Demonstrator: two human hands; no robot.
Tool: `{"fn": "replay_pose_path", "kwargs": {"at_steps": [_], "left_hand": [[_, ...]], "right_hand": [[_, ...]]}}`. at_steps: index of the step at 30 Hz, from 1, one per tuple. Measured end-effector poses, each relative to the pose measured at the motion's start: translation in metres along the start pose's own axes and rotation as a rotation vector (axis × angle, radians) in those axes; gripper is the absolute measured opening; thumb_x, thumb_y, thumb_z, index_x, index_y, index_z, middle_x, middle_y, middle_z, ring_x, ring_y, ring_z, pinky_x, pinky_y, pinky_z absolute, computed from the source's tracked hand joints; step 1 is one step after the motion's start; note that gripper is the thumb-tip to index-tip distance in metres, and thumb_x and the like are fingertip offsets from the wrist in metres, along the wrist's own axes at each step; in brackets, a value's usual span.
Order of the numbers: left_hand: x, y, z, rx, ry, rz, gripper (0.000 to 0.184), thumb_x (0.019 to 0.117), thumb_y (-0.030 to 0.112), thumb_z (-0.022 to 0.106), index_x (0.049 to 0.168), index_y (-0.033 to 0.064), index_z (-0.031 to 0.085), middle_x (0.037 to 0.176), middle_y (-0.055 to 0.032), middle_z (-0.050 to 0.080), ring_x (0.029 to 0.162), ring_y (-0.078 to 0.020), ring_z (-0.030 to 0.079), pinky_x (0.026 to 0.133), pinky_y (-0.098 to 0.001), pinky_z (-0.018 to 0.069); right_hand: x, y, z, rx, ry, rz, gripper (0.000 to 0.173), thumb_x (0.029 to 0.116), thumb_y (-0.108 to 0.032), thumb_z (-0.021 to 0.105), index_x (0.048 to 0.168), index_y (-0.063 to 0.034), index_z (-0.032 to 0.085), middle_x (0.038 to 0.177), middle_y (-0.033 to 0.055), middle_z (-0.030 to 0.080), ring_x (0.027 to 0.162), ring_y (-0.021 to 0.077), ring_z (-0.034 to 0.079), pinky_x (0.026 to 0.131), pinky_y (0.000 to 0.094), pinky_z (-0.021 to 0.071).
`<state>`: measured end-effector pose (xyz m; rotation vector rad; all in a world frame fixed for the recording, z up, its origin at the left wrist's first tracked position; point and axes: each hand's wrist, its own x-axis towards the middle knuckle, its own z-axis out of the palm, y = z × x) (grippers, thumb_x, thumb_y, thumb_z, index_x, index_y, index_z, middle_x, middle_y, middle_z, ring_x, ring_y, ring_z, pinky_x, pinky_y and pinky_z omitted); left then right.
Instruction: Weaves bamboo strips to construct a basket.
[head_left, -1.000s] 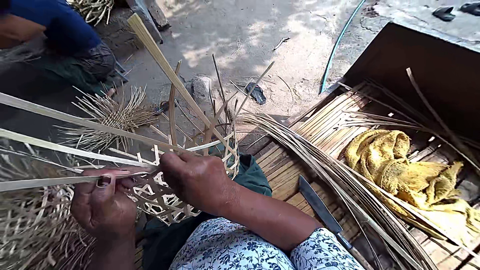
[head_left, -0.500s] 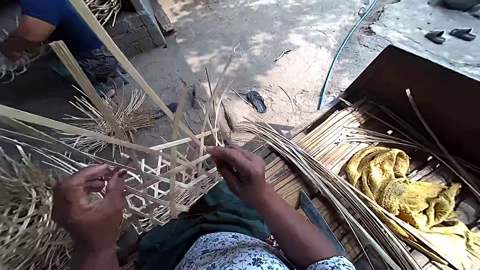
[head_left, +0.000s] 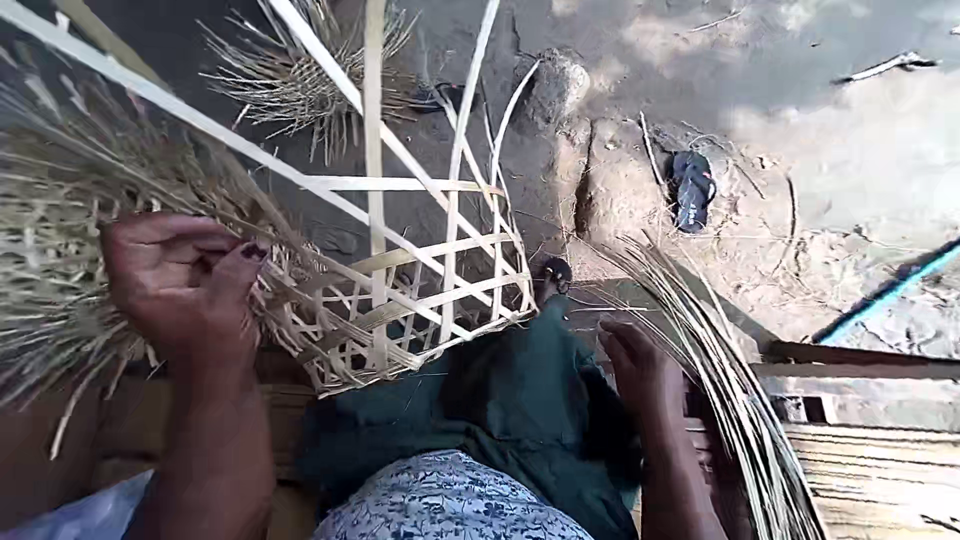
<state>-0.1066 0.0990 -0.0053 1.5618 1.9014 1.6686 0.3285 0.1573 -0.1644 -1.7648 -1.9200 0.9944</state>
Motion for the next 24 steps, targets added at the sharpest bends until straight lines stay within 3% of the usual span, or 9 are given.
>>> {"fn": "replay_pose_path", "kwargs": {"at_steps": [4, 6, 10, 14, 16, 18, 19, 22, 24], "left_hand": [[-0.002, 0.019, 0.019, -0.042, 0.032, 0.035, 0.033, 0.0897, 0.007, 0.073, 0.117, 0.0175, 0.057, 0.098, 0.0127, 0.068, 0.082, -0.0006, 0.064, 0.073, -0.0187, 0.0561], [-0.008, 0.031, 0.025, -0.023, 0.02, 0.11, 0.027, 0.0897, 0.008, 0.074, 0.113, 0.0088, 0.059, 0.095, 0.0037, 0.067, 0.078, -0.0028, 0.062, 0.066, -0.0178, 0.053], [-0.034, 0.059, 0.044, 0.113, -0.096, 0.288, 0.011, 0.0884, 0.013, 0.077, 0.098, 0.0075, 0.075, 0.089, -0.0033, 0.074, 0.082, -0.0125, 0.065, 0.077, -0.0304, 0.0517], [-0.072, 0.071, 0.046, 0.169, -0.187, 0.432, 0.016, 0.0985, 0.017, 0.066, 0.11, 0.0141, 0.077, 0.113, -0.0126, 0.073, 0.091, -0.0241, 0.067, 0.08, -0.0333, 0.0537], [-0.088, 0.072, 0.035, 0.162, -0.228, 0.468, 0.017, 0.1002, 0.018, 0.063, 0.11, 0.0144, 0.076, 0.119, -0.013, 0.073, 0.093, -0.0243, 0.068, 0.083, -0.0336, 0.0548], [-0.104, 0.069, 0.024, 0.126, -0.277, 0.492, 0.017, 0.1018, 0.02, 0.061, 0.111, 0.0136, 0.075, 0.122, -0.0129, 0.071, 0.096, -0.0238, 0.068, 0.085, -0.0332, 0.0552], [-0.112, 0.067, 0.018, 0.101, -0.296, 0.507, 0.017, 0.1024, 0.02, 0.06, 0.111, 0.013, 0.074, 0.123, -0.0131, 0.071, 0.096, -0.0237, 0.068, 0.085, -0.0328, 0.055], [-0.14, 0.062, -0.005, 0.045, -0.371, 0.53, 0.017, 0.1022, 0.02, 0.061, 0.112, 0.0122, 0.073, 0.129, -0.0126, 0.068, 0.105, -0.0218, 0.067, 0.092, -0.031, 0.0545], [-0.157, 0.059, -0.02, -0.03, -0.432, 0.525, 0.019, 0.1037, 0.021, 0.06, 0.111, 0.0105, 0.073, 0.134, -0.0137, 0.066, 0.116, -0.0215, 0.066, 0.1, -0.0315, 0.0532]], "right_hand": [[-0.005, -0.024, 0.032, 0.237, 0.04, -0.087, 0.04, 0.1056, -0.028, 0.053, 0.12, 0.0044, 0.07, 0.111, 0.0187, 0.072, 0.101, 0.0216, 0.069, 0.092, 0.0404, 0.0552], [-0.002, -0.043, 0.03, 0.515, 0.044, 0.02, 0.05, 0.1092, -0.033, 0.041, 0.132, 0.0073, 0.058, 0.121, 0.0078, 0.07, 0.105, 0.0071, 0.068, 0.092, 0.0277, 0.0572], [0.013, -0.069, 0.02, 0.872, -0.03, 0.179, 0.057, 0.1117, -0.043, 0.011, 0.145, -0.0063, 0.039, 0.12, -0.0048, 0.069, 0.107, 0.0051, 0.067, 0.088, 0.0302, 0.0572], [0.001, -0.099, 0.025, 0.932, -0.012, 0.187, 0.045, 0.1126, -0.026, 0.013, 0.134, -0.0048, 0.046, 0.111, 0.003, 0.069, 0.101, 0.0108, 0.069, 0.085, 0.0319, 0.0605], [0.0, -0.165, 0.009, 0.817, -0.029, 0.586, 0.044, 0.1128, -0.009, 0.011, 0.143, 0.0001, 0.041, 0.127, 0.0092, 0.06, 0.114, 0.0116, 0.06, 0.102, 0.0318, 0.0491], [-0.011, -0.124, 0.032, 0.943, -0.06, 0.142, 0.044, 0.1116, -0.012, 0.021, 0.146, 0.0135, 0.033, 0.138, 0.0221, 0.055, 0.124, 0.02, 0.058, 0.103, 0.0336, 0.0486], [-0.011, -0.095, 0.043, 0.966, -0.083, -0.009, 0.042, 0.1108, -0.015, 0.029, 0.145, 0.0088, 0.038, 0.136, 0.0157, 0.061, 0.123, 0.017, 0.062, 0.101, 0.0318, 0.0539], [-0.012, -0.06, 0.056, 1.054, -0.146, -0.07, 0.05, 0.1133, -0.035, 0.028, 0.148, -0.0015, 0.042, 0.138, 0.0095, 0.064, 0.124, 0.0176, 0.064, 0.1, 0.0367, 0.0563], [-0.04, -0.088, 0.044, 1.022, -0.153, -0.089, 0.05, 0.1142, -0.032, 0.022, 0.15, -0.0014, 0.04, 0.141, 0.0066, 0.061, 0.126, 0.0115, 0.06, 0.104, 0.0311, 0.0527]]}}
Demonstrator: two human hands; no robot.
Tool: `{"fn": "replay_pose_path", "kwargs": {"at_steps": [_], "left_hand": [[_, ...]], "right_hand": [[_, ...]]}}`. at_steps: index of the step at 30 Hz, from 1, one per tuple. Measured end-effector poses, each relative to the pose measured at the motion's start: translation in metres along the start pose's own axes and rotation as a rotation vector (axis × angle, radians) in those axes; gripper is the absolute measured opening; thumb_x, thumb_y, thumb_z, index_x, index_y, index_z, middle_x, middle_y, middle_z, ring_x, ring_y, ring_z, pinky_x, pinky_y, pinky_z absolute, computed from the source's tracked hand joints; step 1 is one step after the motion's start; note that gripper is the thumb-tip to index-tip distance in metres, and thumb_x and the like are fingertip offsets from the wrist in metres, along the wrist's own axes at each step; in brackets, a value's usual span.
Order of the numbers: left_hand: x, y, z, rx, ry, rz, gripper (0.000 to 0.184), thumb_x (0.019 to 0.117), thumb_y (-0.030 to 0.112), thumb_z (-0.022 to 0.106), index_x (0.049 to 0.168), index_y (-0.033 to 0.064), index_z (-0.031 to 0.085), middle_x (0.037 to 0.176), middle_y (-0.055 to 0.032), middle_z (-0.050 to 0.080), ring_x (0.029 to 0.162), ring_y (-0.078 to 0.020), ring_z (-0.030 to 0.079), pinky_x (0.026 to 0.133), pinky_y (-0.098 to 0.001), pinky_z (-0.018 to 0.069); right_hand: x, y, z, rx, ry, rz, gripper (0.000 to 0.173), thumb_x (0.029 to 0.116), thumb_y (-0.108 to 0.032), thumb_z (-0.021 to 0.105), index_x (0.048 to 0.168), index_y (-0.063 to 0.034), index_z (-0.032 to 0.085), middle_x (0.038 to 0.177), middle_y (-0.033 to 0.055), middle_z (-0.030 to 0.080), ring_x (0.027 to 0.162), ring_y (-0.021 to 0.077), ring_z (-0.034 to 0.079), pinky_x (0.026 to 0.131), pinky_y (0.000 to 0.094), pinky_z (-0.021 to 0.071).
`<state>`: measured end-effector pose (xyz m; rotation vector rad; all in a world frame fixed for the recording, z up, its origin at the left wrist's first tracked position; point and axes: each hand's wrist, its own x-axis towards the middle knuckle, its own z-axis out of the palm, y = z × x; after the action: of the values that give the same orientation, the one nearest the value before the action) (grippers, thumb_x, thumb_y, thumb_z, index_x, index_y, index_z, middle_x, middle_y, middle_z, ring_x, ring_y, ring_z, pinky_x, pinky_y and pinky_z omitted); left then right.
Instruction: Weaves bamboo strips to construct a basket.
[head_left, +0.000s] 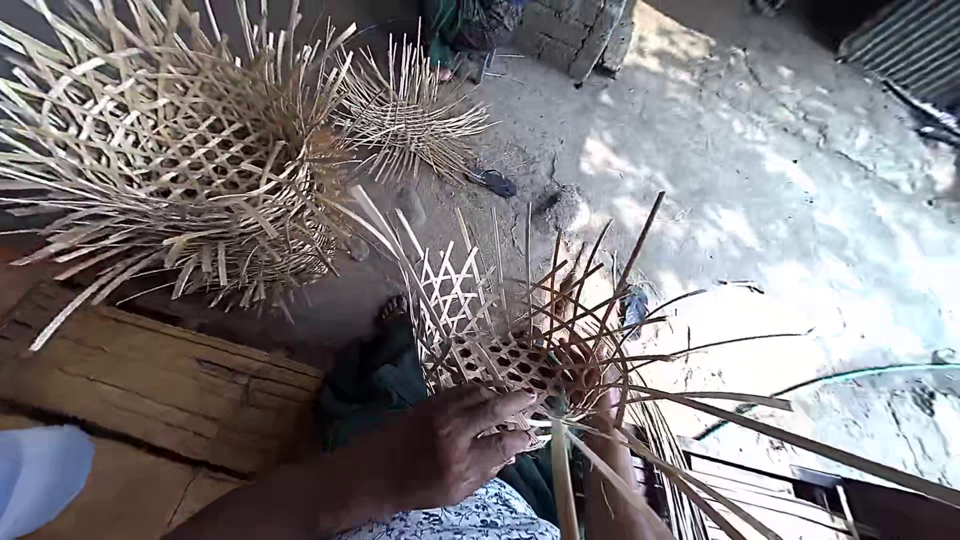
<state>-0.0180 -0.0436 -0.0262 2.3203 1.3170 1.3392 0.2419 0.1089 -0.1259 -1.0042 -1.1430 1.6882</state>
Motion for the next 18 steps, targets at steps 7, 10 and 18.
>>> {"fn": "replay_pose_path", "kwargs": {"at_steps": [7, 10, 18], "left_hand": [[-0.07, 0.007, -0.041, -0.428, 0.193, -0.167, 0.018, 0.1051, 0.029, 0.059, 0.115, 0.0195, 0.071, 0.122, 0.0026, 0.072, 0.115, -0.0136, 0.068, 0.099, -0.0306, 0.0572], [-0.095, -0.035, -0.045, -0.535, 0.59, -0.659, 0.024, 0.1036, 0.027, 0.057, 0.122, 0.0178, 0.07, 0.115, 0.0014, 0.074, 0.106, -0.0145, 0.07, 0.092, -0.031, 0.0583], [-0.1, -0.121, 0.006, -0.653, 0.434, -1.307, 0.05, 0.1113, 0.032, 0.039, 0.15, 0.0018, 0.046, 0.148, -0.0137, 0.055, 0.134, -0.0211, 0.055, 0.108, -0.0376, 0.0466]], "right_hand": [[0.018, 0.019, -0.011, 0.031, 0.13, 0.098, 0.049, 0.1146, -0.03, 0.021, 0.144, -0.0001, 0.046, 0.123, 0.0112, 0.069, 0.106, 0.0167, 0.069, 0.089, 0.0337, 0.0593], [0.021, 0.014, -0.003, 0.011, 0.185, 0.161, 0.047, 0.1148, -0.03, 0.024, 0.144, -0.0015, 0.047, 0.122, 0.0099, 0.069, 0.104, 0.0153, 0.069, 0.089, 0.0328, 0.0584], [0.032, 0.031, -0.012, 0.022, 0.218, 0.176, 0.049, 0.1142, -0.032, 0.027, 0.14, 0.002, 0.05, 0.12, 0.0145, 0.069, 0.104, 0.0194, 0.069, 0.089, 0.0361, 0.058]]}}
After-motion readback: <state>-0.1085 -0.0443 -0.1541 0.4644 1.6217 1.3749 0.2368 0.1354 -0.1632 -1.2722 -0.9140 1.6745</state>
